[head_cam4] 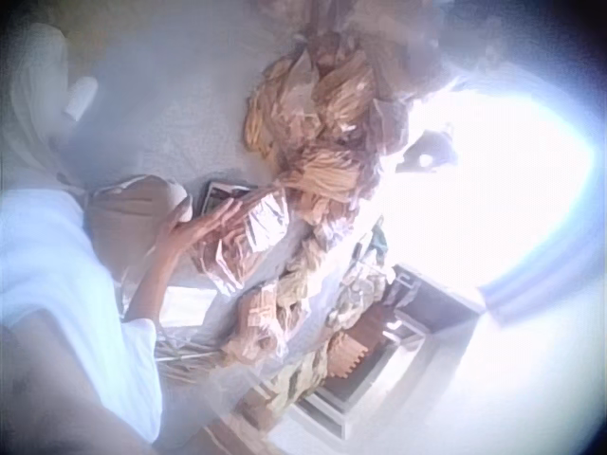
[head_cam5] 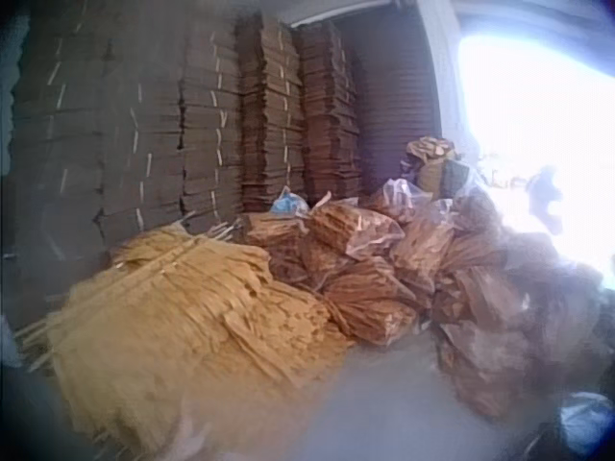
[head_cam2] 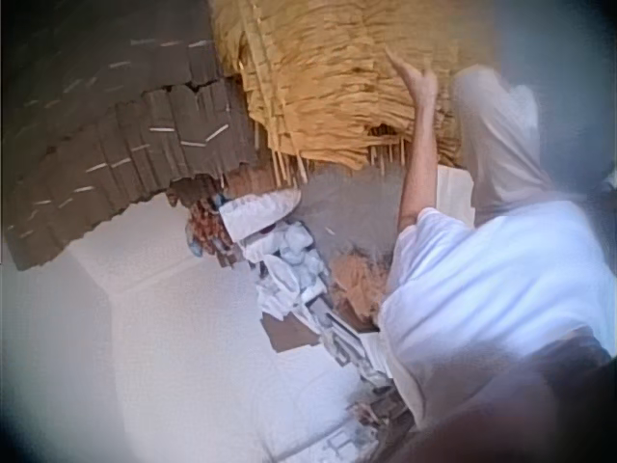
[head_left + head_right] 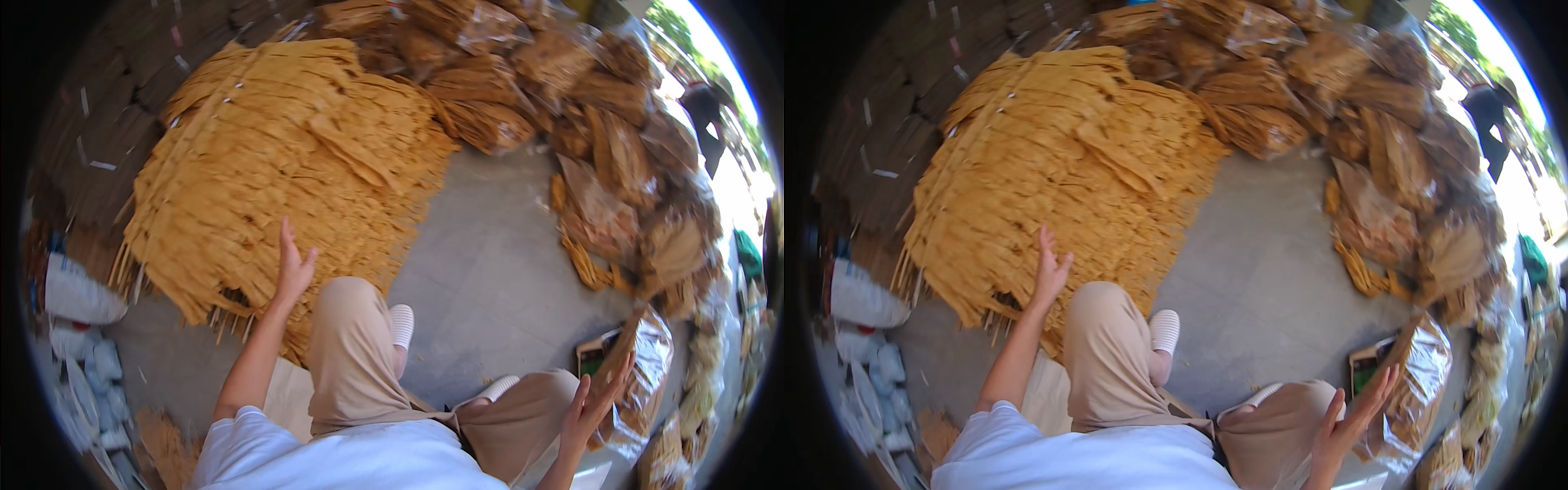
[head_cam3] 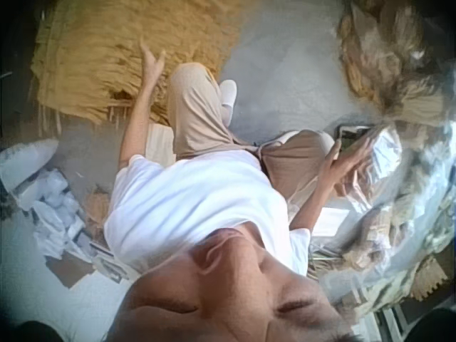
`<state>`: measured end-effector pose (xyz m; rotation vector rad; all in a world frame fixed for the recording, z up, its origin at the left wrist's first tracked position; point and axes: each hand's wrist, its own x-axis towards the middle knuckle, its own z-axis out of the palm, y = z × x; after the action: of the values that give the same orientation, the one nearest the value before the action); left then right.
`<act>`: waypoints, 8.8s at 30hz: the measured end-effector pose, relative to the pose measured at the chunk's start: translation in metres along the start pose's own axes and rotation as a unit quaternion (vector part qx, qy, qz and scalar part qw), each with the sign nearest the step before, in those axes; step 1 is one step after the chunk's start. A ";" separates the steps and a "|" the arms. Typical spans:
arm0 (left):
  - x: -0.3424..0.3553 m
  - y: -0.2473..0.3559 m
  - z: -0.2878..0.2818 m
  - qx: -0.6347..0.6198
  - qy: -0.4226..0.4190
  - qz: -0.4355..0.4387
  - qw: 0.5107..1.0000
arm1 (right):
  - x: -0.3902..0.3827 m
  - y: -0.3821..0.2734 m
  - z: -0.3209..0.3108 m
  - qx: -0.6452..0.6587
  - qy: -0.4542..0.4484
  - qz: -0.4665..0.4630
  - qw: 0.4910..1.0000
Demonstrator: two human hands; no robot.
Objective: The person sorts long strips of dried food by hand, gathers them into bundles, and places them into plastic bags. They also use two wooden rods to lift a large batch of strips from a pile on the floor.
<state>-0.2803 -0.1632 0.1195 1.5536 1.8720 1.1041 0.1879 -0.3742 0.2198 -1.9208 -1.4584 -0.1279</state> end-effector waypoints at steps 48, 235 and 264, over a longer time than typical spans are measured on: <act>-0.037 -0.288 -0.263 -0.058 0.233 -0.506 0.828 | 0.025 -0.032 0.045 -0.117 -0.193 0.002 0.974; -0.005 0.053 0.248 0.654 -0.454 0.322 0.512 | -0.308 0.224 -0.306 0.109 0.510 0.479 0.706; 0.015 0.208 0.126 0.274 -0.480 0.300 0.777 | -0.600 0.242 -0.255 -0.442 0.252 0.678 0.531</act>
<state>-0.0652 -0.1051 0.2186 2.4750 0.9842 -0.2078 0.2686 -1.0325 0.0101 -2.8317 0.9708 -0.6810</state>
